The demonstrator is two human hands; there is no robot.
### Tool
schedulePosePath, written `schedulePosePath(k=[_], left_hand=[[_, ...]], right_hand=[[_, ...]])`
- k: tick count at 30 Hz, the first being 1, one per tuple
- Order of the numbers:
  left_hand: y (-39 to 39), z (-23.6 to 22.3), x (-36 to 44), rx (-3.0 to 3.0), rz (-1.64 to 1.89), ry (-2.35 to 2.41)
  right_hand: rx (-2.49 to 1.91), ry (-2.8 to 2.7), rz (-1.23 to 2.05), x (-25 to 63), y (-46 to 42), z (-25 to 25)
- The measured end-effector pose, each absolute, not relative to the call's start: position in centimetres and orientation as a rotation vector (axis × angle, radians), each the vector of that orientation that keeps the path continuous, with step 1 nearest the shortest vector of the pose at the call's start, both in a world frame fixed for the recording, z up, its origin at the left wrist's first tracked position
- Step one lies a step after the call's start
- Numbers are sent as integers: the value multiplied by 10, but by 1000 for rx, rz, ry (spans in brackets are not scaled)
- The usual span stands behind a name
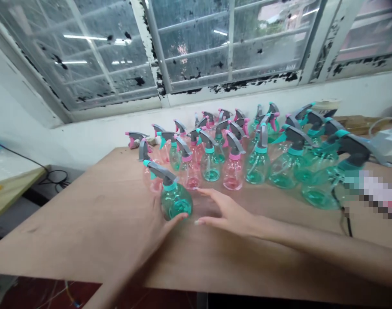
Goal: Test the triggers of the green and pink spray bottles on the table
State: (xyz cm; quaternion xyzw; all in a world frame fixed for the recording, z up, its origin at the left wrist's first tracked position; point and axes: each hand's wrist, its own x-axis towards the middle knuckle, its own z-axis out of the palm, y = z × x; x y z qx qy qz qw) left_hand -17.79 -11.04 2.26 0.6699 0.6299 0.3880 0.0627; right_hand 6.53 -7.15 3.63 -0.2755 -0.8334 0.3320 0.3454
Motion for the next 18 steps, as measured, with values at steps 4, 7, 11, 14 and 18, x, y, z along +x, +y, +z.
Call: schedulePosePath(k=[4, 7, 11, 14, 18], left_hand=[[-110, 19, -204, 2018, 1086, 1991], [-103, 24, -220, 1812, 1325, 2111], [-68, 37, -238, 1737, 1416, 2252], [-34, 37, -249, 1737, 1368, 2212], [-4, 29, -260, 1760, 1318, 2081]], right_hand=[[-830, -2200, 793, 52, -62, 33], [-934, -2213, 690, 35, -56, 37], [-1006, -2175, 608, 11, -56, 42], [-980, -2131, 622, -5, -58, 43], [-1023, -2105, 622, -23, -57, 44]])
